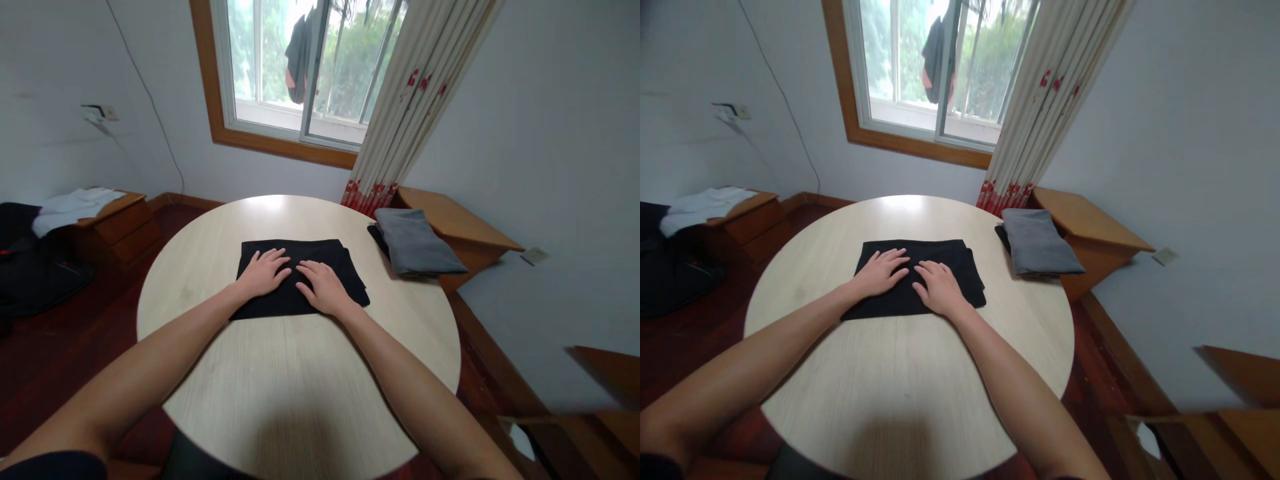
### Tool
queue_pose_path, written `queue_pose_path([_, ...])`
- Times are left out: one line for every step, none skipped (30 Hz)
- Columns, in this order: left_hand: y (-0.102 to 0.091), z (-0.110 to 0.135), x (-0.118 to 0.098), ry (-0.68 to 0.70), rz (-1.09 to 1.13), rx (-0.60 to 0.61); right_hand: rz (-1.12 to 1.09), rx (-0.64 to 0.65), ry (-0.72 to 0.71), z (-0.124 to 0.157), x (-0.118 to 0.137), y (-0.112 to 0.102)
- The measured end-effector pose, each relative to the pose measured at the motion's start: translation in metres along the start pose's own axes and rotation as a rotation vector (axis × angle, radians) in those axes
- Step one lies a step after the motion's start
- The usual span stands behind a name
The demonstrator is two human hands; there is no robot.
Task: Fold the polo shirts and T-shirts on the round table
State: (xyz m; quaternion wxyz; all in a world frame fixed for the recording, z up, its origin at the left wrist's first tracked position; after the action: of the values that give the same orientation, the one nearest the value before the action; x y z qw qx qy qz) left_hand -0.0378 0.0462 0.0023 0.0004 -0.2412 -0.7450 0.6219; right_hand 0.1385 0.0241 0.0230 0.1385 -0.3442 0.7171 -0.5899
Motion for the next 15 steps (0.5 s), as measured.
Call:
queue_pose_path([0.005,-0.001,0.001,-0.020,-0.022,0.034,0.021,0.036,0.049,-0.002,-0.012,0.005])
queue_pose_path([0.009,-0.003,0.004,-0.042,-0.040,0.057,0.039,0.076,0.095,-0.003,-0.024,0.009])
queue_pose_path([0.011,-0.004,0.009,-0.066,-0.052,0.072,0.050,0.109,0.138,-0.003,-0.033,0.013])
queue_pose_path([0.012,-0.006,0.016,-0.090,-0.058,0.081,0.055,0.131,0.172,-0.004,-0.041,0.015])
queue_pose_path([0.011,-0.008,0.023,-0.113,-0.060,0.081,0.058,0.142,0.199,-0.004,-0.048,0.016])
queue_pose_path([0.010,-0.010,0.031,-0.135,-0.059,0.076,0.060,0.144,0.226,-0.005,-0.053,0.016])
queue_pose_path([0.008,-0.012,0.039,-0.160,-0.056,0.071,0.062,0.141,0.255,-0.005,-0.058,0.016])
queue_pose_path([0.006,-0.014,0.047,-0.190,-0.050,0.064,0.065,0.136,0.284,-0.006,-0.063,0.016])
queue_pose_path([0.004,-0.015,0.054,-0.221,-0.044,0.060,0.070,0.129,0.314,-0.007,-0.067,0.016])
queue_pose_path([0.002,-0.016,0.061,-0.253,-0.039,0.057,0.076,0.121,0.345,-0.007,-0.072,0.015])
queue_pose_path([0.001,-0.017,0.067,-0.283,-0.035,0.058,0.080,0.113,0.375,-0.008,-0.077,0.015])
queue_pose_path([0.000,-0.018,0.073,-0.309,-0.034,0.060,0.083,0.105,0.402,-0.008,-0.082,0.015])
queue_pose_path([0.000,-0.019,0.077,-0.328,-0.036,0.063,0.083,0.097,0.425,-0.008,-0.086,0.015])
queue_pose_path([0.000,-0.020,0.081,-0.339,-0.039,0.062,0.081,0.088,0.444,-0.007,-0.091,0.014])
queue_pose_path([-0.001,-0.020,0.083,-0.342,-0.040,0.057,0.078,0.082,0.462,-0.007,-0.095,0.014])
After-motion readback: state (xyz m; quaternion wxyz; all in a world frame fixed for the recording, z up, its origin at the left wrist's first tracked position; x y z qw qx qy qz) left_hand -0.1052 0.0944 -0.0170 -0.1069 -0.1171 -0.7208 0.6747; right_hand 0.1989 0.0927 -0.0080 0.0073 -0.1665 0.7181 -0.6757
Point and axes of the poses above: each hand's wrist, its own z-axis away from the middle knuckle, its own y-axis out of the palm, x = y × z, the point moved 4 cm from there along -z, towards the middle knuckle, and after that the axes turned 2 degrees about z, right-handed, at the moved point
